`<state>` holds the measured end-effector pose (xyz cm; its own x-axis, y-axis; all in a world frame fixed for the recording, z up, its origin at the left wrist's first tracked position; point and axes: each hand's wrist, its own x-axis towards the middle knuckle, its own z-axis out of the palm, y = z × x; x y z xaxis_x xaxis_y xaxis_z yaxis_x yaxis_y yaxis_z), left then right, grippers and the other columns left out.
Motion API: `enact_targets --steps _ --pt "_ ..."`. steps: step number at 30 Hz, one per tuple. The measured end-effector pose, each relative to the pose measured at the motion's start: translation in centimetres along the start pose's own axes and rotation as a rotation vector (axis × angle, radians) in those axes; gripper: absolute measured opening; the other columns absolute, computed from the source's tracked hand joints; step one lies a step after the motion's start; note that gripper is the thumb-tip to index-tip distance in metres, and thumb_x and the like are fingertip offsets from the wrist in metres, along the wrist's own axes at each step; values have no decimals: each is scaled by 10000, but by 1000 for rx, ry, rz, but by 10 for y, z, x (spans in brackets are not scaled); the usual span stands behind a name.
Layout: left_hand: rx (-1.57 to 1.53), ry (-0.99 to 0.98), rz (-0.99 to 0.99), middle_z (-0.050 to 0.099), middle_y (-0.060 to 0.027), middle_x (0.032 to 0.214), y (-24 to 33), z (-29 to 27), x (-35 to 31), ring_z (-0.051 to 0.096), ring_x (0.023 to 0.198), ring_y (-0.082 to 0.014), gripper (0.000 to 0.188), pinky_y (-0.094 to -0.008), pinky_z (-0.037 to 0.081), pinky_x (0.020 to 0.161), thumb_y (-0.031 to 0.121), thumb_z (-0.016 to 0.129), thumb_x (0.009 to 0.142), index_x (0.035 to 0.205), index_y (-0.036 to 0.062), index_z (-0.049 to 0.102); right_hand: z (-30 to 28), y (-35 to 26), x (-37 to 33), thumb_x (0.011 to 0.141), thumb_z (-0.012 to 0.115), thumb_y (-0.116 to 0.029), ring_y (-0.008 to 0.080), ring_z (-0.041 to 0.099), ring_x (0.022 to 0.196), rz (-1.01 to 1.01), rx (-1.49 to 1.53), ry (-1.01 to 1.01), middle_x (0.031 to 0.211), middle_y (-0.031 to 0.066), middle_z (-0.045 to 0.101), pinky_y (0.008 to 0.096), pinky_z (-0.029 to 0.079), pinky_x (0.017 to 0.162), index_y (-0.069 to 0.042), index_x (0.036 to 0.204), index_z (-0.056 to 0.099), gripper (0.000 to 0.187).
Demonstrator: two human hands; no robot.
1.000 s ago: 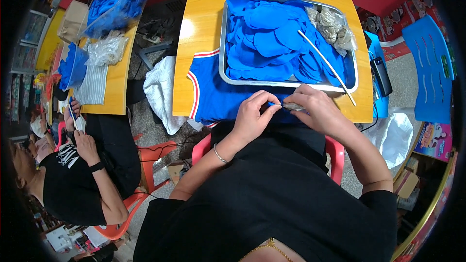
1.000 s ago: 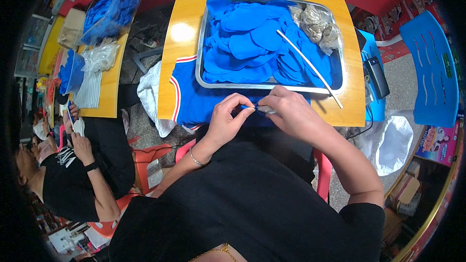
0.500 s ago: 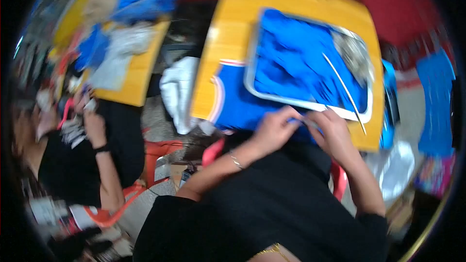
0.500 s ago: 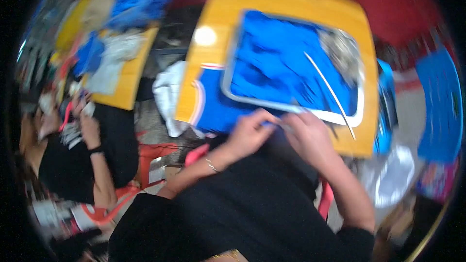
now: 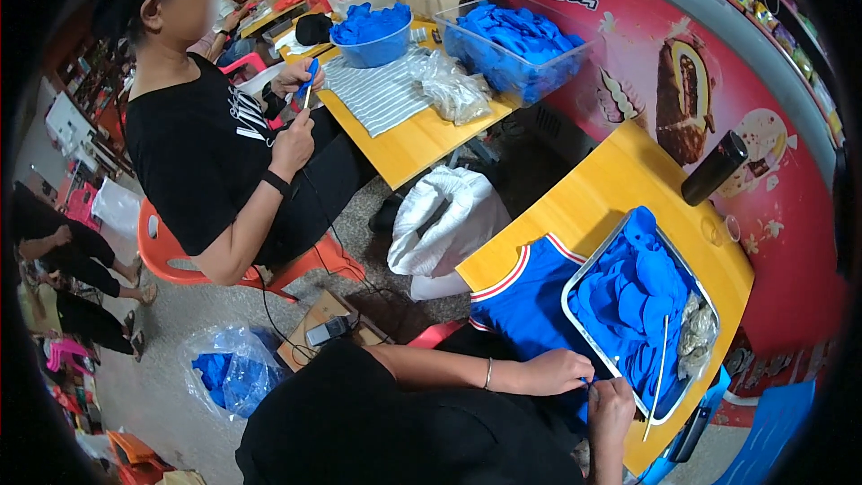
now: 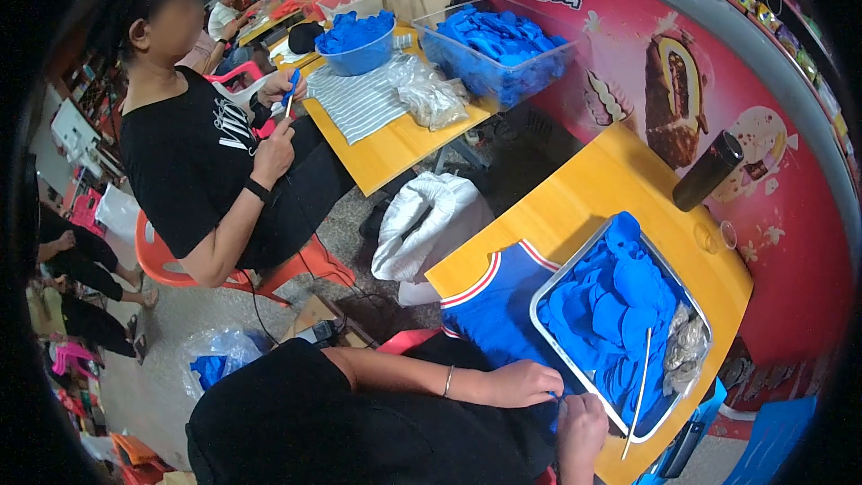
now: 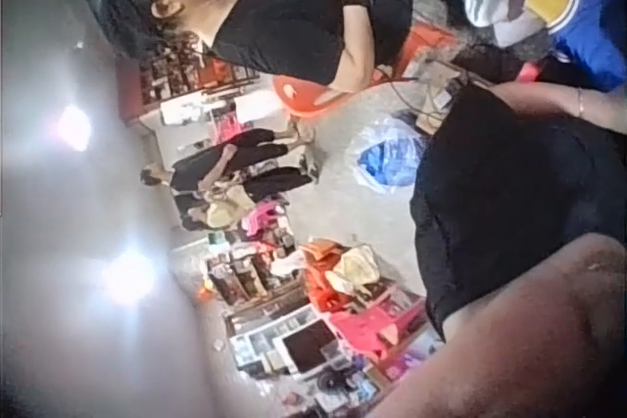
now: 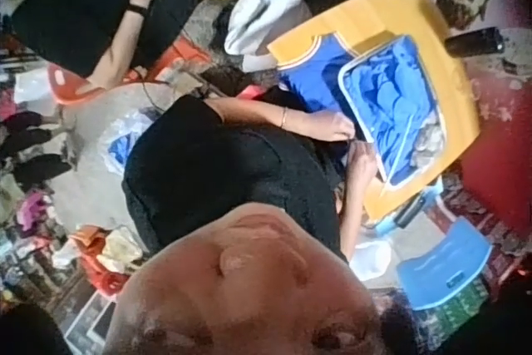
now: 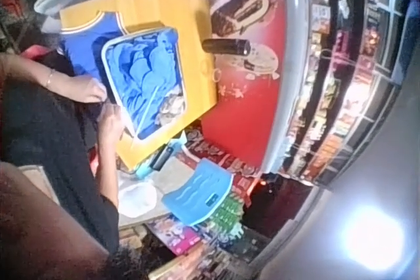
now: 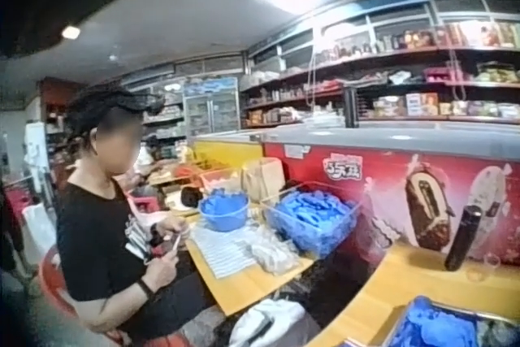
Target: Assembling and organizing blue fabric pieces for small jerseys at a workshop table.
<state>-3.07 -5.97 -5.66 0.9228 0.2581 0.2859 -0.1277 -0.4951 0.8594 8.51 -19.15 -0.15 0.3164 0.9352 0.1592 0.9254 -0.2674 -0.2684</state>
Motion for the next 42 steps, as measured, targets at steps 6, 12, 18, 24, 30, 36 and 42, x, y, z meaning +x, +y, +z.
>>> enact_targets --steps 6,12,18,24,30,36,42 --pt "-144 66 19 626 -150 880 -6 5 2 605 829 -313 121 -375 481 722 88 587 812 863 -22 593 -1 10 -1 680 640 -44 322 585 656 125 274 -46 715 147 597 404 453 599 -19 806 635 128" --pt "-274 58 -28 635 -149 854 -2 -1 4 612 825 -303 116 -354 479 727 79 578 824 864 -27 598 -7 3 -2 719 637 -59 322 593 670 152 229 -43 726 145 604 406 452 592 -34 828 620 113" --pt "-214 58 5 629 -141 895 1 -3 1 614 843 -298 104 -359 480 728 70 604 799 852 -19 596 -7 -12 0 731 637 -67 318 589 655 61 -2 12 718 146 601 397 453 581 -41 807 617 83" --pt "-239 55 -53 621 -129 876 -4 -4 2 611 845 -290 109 -360 478 716 85 617 780 796 -15 579 10 3 -5 776 629 -55 219 567 570 205 403 28 648 121 582 305 443 551 8 796 588 78" --pt "-289 115 -20 626 -116 937 -7 -5 7 604 881 -258 89 -344 469 774 94 626 785 777 15 588 4 4 -1 745 633 -64 276 607 669 -4 174 50 724 113 611 377 472 571 -71 822 621 78" --pt "-445 103 -89 622 -83 994 -11 -4 10 602 754 -111 46 -227 471 624 -3 618 779 821 -9 599 -3 -7 7 757 615 -116 241 611 676 7 -66 37 716 67 589 357 478 558 -82 773 620 38" --pt "-406 94 -108 597 -74 941 -7 1 10 591 745 -117 66 -223 471 621 -11 642 766 824 -13 609 -6 -4 1 749 567 -121 229 612 672 48 -130 -4 710 58 570 335 484 559 -86 800 612 76"
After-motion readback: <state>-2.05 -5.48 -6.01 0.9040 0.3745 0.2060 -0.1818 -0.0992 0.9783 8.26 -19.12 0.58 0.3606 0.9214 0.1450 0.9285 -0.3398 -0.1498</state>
